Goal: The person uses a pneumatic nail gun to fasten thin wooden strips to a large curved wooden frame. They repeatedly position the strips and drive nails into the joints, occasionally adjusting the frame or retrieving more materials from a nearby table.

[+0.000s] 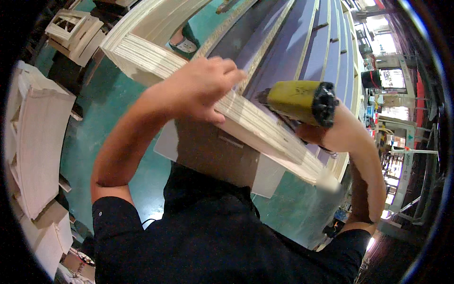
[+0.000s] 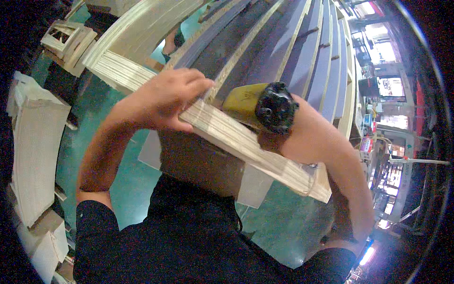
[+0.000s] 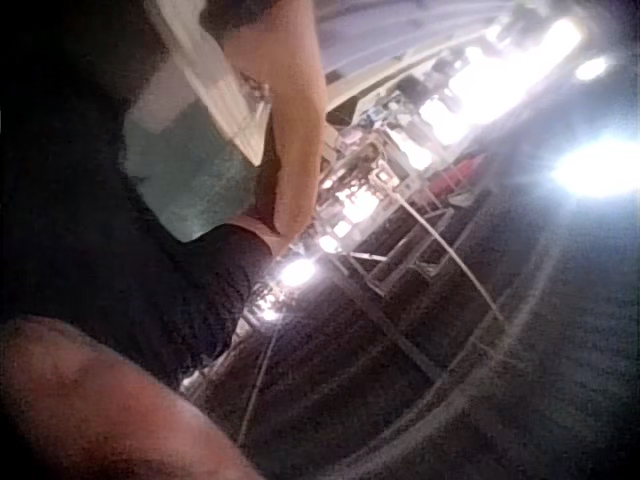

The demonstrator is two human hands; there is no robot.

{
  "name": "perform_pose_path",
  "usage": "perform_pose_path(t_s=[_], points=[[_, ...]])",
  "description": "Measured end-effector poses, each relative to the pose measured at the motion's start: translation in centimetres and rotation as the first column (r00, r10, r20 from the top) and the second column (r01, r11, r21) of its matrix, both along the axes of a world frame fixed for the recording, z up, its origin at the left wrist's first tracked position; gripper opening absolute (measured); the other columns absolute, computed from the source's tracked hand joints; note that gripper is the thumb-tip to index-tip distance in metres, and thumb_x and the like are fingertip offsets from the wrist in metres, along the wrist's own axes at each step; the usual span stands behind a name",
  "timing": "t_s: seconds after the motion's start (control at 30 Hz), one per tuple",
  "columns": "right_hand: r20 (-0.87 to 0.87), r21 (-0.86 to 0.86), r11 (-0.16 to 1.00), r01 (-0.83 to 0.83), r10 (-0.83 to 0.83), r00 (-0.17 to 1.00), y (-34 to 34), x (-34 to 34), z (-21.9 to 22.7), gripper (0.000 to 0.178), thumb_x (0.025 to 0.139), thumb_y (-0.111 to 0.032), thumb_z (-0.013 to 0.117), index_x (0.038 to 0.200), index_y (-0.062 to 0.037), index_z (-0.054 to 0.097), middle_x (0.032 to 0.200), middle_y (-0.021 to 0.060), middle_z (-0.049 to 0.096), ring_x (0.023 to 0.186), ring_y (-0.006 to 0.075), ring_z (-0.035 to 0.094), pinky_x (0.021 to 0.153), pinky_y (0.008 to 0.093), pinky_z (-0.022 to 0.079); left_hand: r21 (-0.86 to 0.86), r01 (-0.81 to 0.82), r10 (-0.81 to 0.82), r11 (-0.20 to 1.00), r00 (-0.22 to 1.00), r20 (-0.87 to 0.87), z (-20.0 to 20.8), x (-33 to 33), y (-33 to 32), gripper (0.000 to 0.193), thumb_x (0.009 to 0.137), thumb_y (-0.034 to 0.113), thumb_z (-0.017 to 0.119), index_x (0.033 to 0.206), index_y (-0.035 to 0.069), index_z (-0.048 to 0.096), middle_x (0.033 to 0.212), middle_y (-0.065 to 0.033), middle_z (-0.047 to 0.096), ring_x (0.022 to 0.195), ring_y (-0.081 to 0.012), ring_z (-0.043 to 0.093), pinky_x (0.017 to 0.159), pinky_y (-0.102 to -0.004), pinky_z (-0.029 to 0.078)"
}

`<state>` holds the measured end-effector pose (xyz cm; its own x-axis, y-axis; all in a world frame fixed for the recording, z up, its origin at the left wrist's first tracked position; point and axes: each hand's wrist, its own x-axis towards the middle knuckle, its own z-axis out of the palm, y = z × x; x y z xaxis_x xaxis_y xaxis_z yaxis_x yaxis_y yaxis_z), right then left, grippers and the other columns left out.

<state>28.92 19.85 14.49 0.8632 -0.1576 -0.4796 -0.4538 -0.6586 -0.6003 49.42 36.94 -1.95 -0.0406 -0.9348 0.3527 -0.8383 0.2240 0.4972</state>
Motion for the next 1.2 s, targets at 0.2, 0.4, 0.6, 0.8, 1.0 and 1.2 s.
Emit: perform_pose_path(t_s=[0.2, 0.4, 0.6, 0.8, 1.0, 1.2], points=[[-0.183, 0.088, 0.996, 0.032, -0.016, 0.983, -1.1, 3.4, -2.5, 0.056, 0.077, -0.005, 0.075, 0.131, -0.0016, 0.062, 0.116, 0.0127, 0.072, 0.106, 0.0203, 0.066, 0.099, 0.0353, 0.052, 0.081, 0.028, -0.035, 0.996, 0.996, 0.082, -0.8, 0.0, -0.3, 0.080, 0.061, 0.024, 0.093, 0.132, 0.006, 0.061, 0.119, -0.0096, 0.067, 0.104, -0.0314, 0.068, 0.092, -0.0417, 0.052], [-0.226, 0.068, 0.996, 0.053, -0.036, 0.973, -0.9, 3.9, -3.2, 0.049, 0.077, -0.007, 0.075, 0.125, -0.0015, 0.064, 0.109, 0.0120, 0.073, 0.099, 0.0188, 0.067, 0.092, 0.0344, 0.054, 0.174, 0.014, -0.030, 0.985, 0.996, 0.088, -0.1, 0.1, -0.2, 0.079, 0.061, 0.026, 0.093, 0.132, 0.007, 0.063, 0.118, -0.0063, 0.068, 0.102, -0.0283, 0.068, 0.090, -0.0404, 0.052], [-0.184, 0.059, 0.998, 0.012, -0.001, 0.983, -0.9, 3.8, -3.3, 0.045, 0.079, -0.009, 0.077, 0.122, -0.0018, 0.066, 0.107, 0.0114, 0.073, 0.098, 0.0173, 0.067, 0.091, 0.0339, 0.055, 0.162, 0.012, -0.024, 0.987, 0.997, 0.077, -0.4, 0.2, -0.2, 0.079, 0.060, 0.026, 0.094, 0.131, 0.007, 0.064, 0.118, -0.0054, 0.067, 0.105, -0.0272, 0.067, 0.092, -0.0401, 0.052], [-0.175, 0.045, 0.999, -0.027, 0.035, 0.984, -0.9, 3.7, -3.1, 0.044, 0.079, -0.010, 0.077, 0.120, -0.0013, 0.066, 0.105, 0.0117, 0.074, 0.095, 0.0172, 0.067, 0.090, 0.0345, 0.055, 0.136, 0.013, -0.024, 0.991, 0.997, 0.077, -0.4, 0.1, -0.3, 0.075, 0.061, 0.027, 0.093, 0.127, 0.006, 0.064, 0.121, -0.0063, 0.065, 0.110, -0.0272, 0.064, 0.093, -0.0408, 0.053], [-0.141, 0.058, 0.996, -0.064, 0.072, 0.987, -1.1, 3.1, -3.4, 0.043, 0.079, -0.010, 0.076, 0.120, -0.0009, 0.066, 0.105, 0.0123, 0.074, 0.094, 0.0196, 0.067, 0.088, 0.0357, 0.055, 0.129, 0.011, -0.024, 0.992, 0.995, 0.099, -0.3, 0.1, -0.5, 0.072, 0.061, 0.026, 0.092, 0.124, 0.005, 0.064, 0.124, -0.0082, 0.063, 0.112, -0.0297, 0.062, 0.095, -0.0416, 0.053], [-0.082, 0.033, 0.999, -0.010, 0.013, 0.997, -1.3, 2.7, -3.1, 0.047, 0.081, -0.010, 0.076, 0.127, -0.0039, 0.066, 0.114, 0.0162, 0.072, 0.105, 0.0230, 0.067, 0.097, 0.0355, 0.053, 0.002, 0.022, -0.022, 1.000, 1.000, 0.012, -0.1, 0.5, 0.4, 0.074, 0.061, 0.024, 0.092, 0.127, 0.005, 0.063, 0.131, -0.0116, 0.061, 0.122, -0.0331, 0.059, 0.102, -0.0431, 0.050]])
